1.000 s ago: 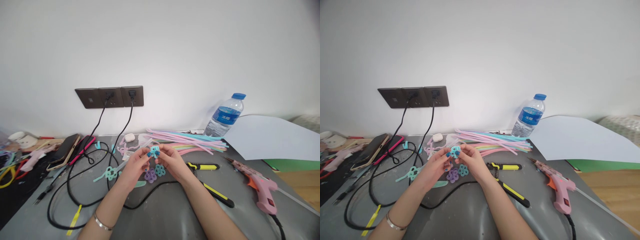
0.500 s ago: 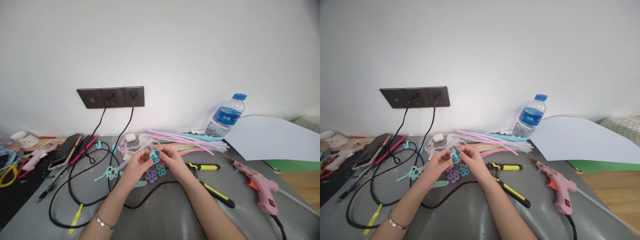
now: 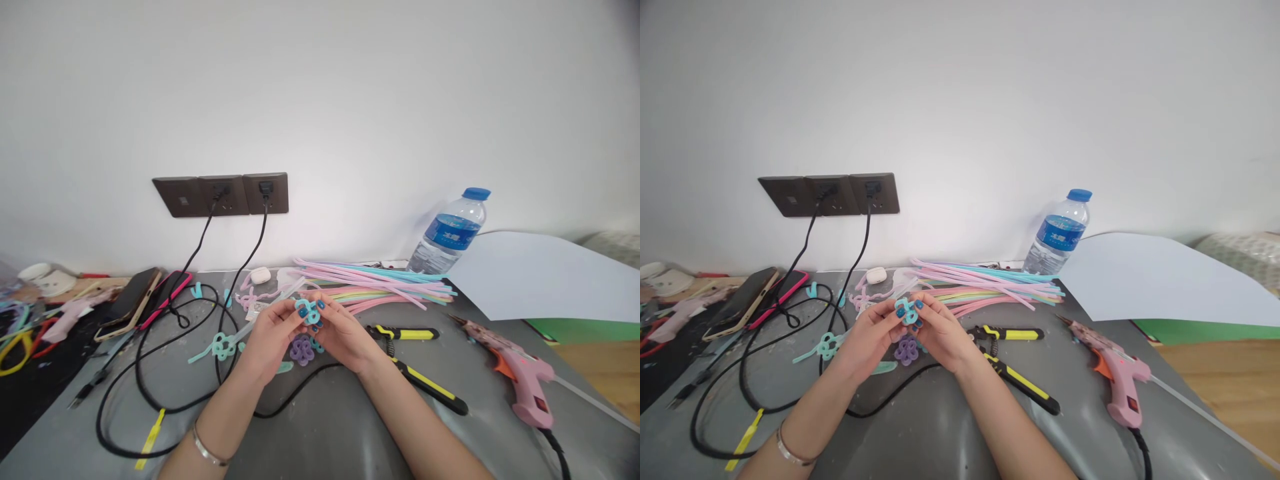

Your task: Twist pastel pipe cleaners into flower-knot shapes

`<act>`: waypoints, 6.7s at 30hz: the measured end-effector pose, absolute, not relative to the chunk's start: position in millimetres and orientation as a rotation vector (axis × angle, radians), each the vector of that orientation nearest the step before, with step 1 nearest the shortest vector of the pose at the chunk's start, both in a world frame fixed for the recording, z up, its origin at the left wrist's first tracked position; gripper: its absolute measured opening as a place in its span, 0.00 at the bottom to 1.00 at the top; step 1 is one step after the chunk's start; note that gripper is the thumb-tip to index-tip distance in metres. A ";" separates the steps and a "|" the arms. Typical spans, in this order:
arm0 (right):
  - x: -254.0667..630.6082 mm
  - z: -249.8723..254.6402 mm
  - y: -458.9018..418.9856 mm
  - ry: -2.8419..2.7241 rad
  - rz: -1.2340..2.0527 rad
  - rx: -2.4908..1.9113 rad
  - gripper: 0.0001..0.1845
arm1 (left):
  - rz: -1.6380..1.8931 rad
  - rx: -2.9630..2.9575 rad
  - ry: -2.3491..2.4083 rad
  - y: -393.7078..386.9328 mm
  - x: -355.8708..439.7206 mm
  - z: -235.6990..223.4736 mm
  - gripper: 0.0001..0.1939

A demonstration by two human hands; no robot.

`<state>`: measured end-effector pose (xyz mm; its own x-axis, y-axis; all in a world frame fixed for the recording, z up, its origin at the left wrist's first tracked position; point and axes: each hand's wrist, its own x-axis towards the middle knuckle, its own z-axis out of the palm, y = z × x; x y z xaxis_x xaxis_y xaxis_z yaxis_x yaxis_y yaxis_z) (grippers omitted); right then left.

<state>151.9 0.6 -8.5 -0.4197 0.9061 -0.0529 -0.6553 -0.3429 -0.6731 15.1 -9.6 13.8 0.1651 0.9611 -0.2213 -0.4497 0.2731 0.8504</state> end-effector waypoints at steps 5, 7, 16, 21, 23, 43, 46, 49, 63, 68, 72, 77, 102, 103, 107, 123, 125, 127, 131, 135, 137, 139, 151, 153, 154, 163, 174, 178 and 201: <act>152.8 -10.5 3.8 -0.734 1.846 -0.622 0.16 | 1.205 0.698 0.928 -5.3 12.4 8.2 0.19; 154.6 -11.1 5.7 -0.781 1.825 -0.670 0.18 | 1.255 0.681 0.949 -3.4 10.9 5.0 0.18; 163.5 -14.1 10.5 -0.936 1.717 -0.790 0.18 | 1.122 0.784 1.036 -0.8 4.6 7.4 0.22; 164.6 -13.9 11.3 -1.137 1.588 -0.847 0.18 | 1.170 0.992 1.075 0.1 1.2 3.0 0.17; 164.1 -12.6 10.6 -1.244 1.401 -0.859 0.14 | 1.188 0.985 1.029 -0.8 2.0 2.9 0.16; 164.6 -10.8 10.7 -1.241 1.382 -0.885 0.17 | 1.130 1.009 1.062 -1.3 2.1 5.0 0.15; 162.0 -12.0 10.4 -1.124 1.507 -0.892 0.19 | 1.145 1.005 1.026 -1.7 3.3 4.4 0.17; 160.0 -13.5 9.6 -1.011 1.592 -0.829 0.19 | 1.153 0.985 1.008 -2.1 5.0 3.6 0.17; 168.2 -10.7 11.2 -1.108 1.618 -0.948 0.19 | 0.924 0.909 1.056 -2.8 -5.6 13.8 0.21; 170.4 -9.8 11.3 -1.118 1.704 -0.934 0.18 | 0.875 1.014 1.019 -2.0 -10.9 13.5 0.15; 169.6 -12.3 12.7 -1.021 1.707 -0.940 0.19 | 1.071 1.299 1.064 0.7 -8.5 8.1 0.12; 166.2 -13.3 12.2 -0.995 1.727 -0.934 0.19 | 1.235 1.663 1.208 1.9 -8.9 4.8 0.12; 166.1 -11.7 11.4 -1.127 1.630 -0.919 0.22 | 1.382 2.077 1.071 8.0 -14.4 -11.7 0.12; 166.1 -11.7 11.5 -1.129 1.632 -0.923 0.23 | 1.379 2.083 1.064 8.3 -14.6 -11.7 0.13; 166.1 -10.3 11.5 -1.119 1.637 -0.938 0.23 | 1.358 2.087 1.052 8.6 -15.1 -11.9 0.13; 166.0 -9.3 12.8 -1.098 1.615 -0.937 0.24 | 1.121 1.692 1.137 9.3 -15.2 -3.9 0.11; 166.5 -9.4 12.8 -1.089 1.573 -0.951 0.24 | 1.089 1.533 1.124 9.9 -16.7 -2.4 0.10; 167.1 -10.0 12.7 -1.099 1.553 -0.973 0.24 | 1.036 1.377 1.109 9.5 -17.1 -2.5 0.11; 167.6 -10.7 12.8 -1.145 1.592 -0.984 0.24 | 0.949 1.154 1.049 6.1 -13.1 -4.1 0.16; 167.8 -9.3 13.0 -1.153 1.643 -0.972 0.24 | 0.932 1.073 0.996 4.0 -9.1 -4.2 0.19; 168.0 -8.4 12.8 -1.167 1.669 -0.963 0.23 | 0.920 1.115 0.999 4.6 -9.6 -4.1 0.20; 168.0 -7.9 12.4 -1.188 1.690 -0.949 0.23 | 0.895 1.191 1.010 5.6 -11.2 -4.0 0.19; 166.9 -13.7 13.1 -1.157 1.547 -0.942 0.23 | 0.915 1.097 1.053 1.3 -2.9 3.3 0.22; 167.7 -13.0 13.5 -1.168 1.498 -0.931 0.21 | 0.947 1.058 1.069 -0.6 0.4 4.3 0.22; 167.8 -12.6 13.5 -1.170 1.455 -0.917 0.20 | 0.972 1.029 1.081 -1.5 2.0 4.6 0.22; 161.8 -13.7 8.7 -1.326 1.176 -0.899 0.12 | 1.068 0.916 1.069 -4.9 7.2 5.1 0.20; 166.1 -11.0 8.8 -1.391 1.144 -0.923 0.10 | 1.020 1.108 1.043 -0.4 -1.5 0.1 0.19; 166.6 -9.2 7.7 -1.395 1.166 -0.923 0.12 | 1.024 1.103 1.041 -1.2 -1.3 -3.0 0.20; 167.3 -7.2 11.1 -1.288 1.430 -0.913 0.17 | 1.031 1.442 1.158 -0.3 -5.5 2.8 0.10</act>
<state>167.3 11.1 -7.2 -0.2495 0.9657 0.0725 -0.1722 0.0295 -0.9846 -5.5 -0.3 2.8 0.1848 0.9821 0.0367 0.1504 -0.0652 0.9865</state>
